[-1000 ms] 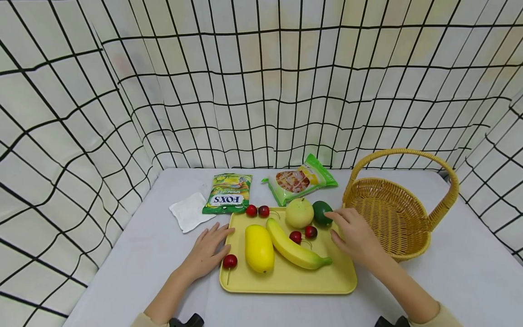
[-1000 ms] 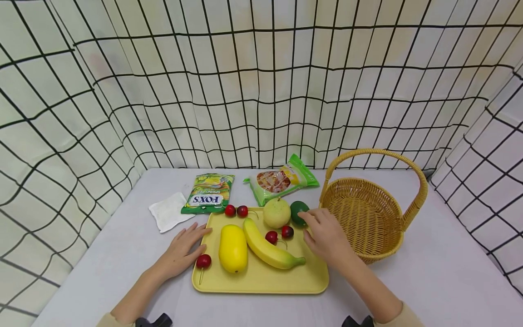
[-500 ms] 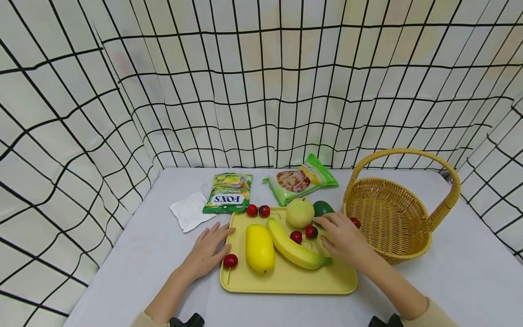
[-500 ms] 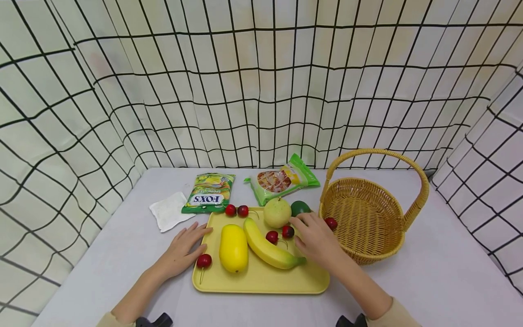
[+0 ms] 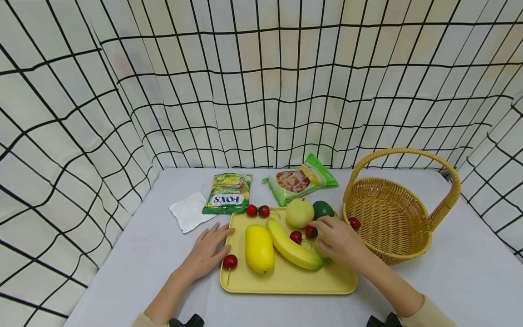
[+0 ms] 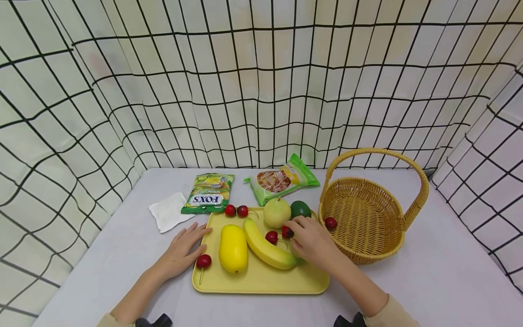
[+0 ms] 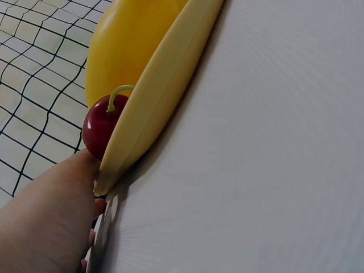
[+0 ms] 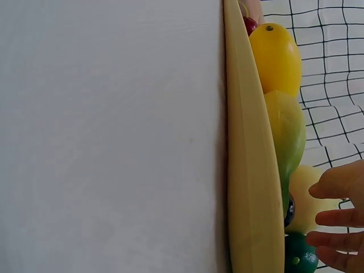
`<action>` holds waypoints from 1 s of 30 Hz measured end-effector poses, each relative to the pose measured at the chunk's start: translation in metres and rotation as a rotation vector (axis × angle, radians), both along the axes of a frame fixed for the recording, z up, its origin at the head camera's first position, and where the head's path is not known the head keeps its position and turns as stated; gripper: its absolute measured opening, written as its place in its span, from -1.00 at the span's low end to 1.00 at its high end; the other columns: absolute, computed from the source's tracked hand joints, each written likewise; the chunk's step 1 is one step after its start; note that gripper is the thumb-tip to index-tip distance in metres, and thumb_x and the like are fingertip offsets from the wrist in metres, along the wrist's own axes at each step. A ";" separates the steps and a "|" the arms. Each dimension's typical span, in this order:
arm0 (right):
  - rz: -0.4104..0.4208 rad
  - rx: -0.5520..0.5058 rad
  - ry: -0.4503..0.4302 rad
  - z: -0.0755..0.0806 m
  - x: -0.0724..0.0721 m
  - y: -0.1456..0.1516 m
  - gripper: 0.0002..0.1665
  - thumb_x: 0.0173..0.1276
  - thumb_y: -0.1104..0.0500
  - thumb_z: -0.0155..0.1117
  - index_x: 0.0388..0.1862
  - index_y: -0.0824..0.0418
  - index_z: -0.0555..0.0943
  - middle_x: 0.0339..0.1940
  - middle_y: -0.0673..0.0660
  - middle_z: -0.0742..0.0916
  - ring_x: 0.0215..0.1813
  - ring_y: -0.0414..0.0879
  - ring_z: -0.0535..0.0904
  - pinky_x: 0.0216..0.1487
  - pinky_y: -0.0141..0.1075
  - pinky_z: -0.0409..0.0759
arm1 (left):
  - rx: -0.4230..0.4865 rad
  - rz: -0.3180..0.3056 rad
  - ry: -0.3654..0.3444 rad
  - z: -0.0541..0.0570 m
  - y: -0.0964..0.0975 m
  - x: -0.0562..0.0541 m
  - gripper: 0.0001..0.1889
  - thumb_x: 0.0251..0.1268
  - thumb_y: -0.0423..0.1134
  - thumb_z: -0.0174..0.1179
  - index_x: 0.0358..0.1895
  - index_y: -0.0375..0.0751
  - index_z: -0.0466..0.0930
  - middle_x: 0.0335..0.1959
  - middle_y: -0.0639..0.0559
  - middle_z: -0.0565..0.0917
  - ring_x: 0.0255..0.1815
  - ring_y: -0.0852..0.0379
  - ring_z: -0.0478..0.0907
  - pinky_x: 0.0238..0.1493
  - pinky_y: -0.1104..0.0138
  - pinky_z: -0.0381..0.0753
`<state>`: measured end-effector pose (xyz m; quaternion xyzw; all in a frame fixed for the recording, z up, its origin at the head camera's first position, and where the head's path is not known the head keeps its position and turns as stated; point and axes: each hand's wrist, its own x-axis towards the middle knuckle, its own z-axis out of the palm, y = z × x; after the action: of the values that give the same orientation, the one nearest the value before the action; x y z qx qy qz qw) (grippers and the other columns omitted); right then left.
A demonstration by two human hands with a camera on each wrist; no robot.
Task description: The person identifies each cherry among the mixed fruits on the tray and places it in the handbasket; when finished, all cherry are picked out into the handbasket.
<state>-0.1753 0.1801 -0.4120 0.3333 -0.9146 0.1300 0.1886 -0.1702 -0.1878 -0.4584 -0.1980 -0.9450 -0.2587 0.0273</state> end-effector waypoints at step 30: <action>-0.014 0.013 -0.178 -0.012 -0.005 -0.004 -0.60 0.12 0.19 0.31 -0.01 0.16 0.56 -0.27 0.00 0.55 -0.44 -0.27 0.38 -0.51 -0.47 0.39 | 0.001 -0.007 0.010 -0.004 0.000 0.002 -0.52 0.29 -0.06 0.06 0.27 -0.01 0.35 0.32 -0.05 0.31 0.40 -0.11 0.01 0.34 -0.05 -0.15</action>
<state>-0.1799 0.1762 -0.4238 0.3150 -0.9309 0.1519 0.1054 -0.1685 -0.1876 -0.4625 -0.2026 -0.9440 -0.2584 0.0314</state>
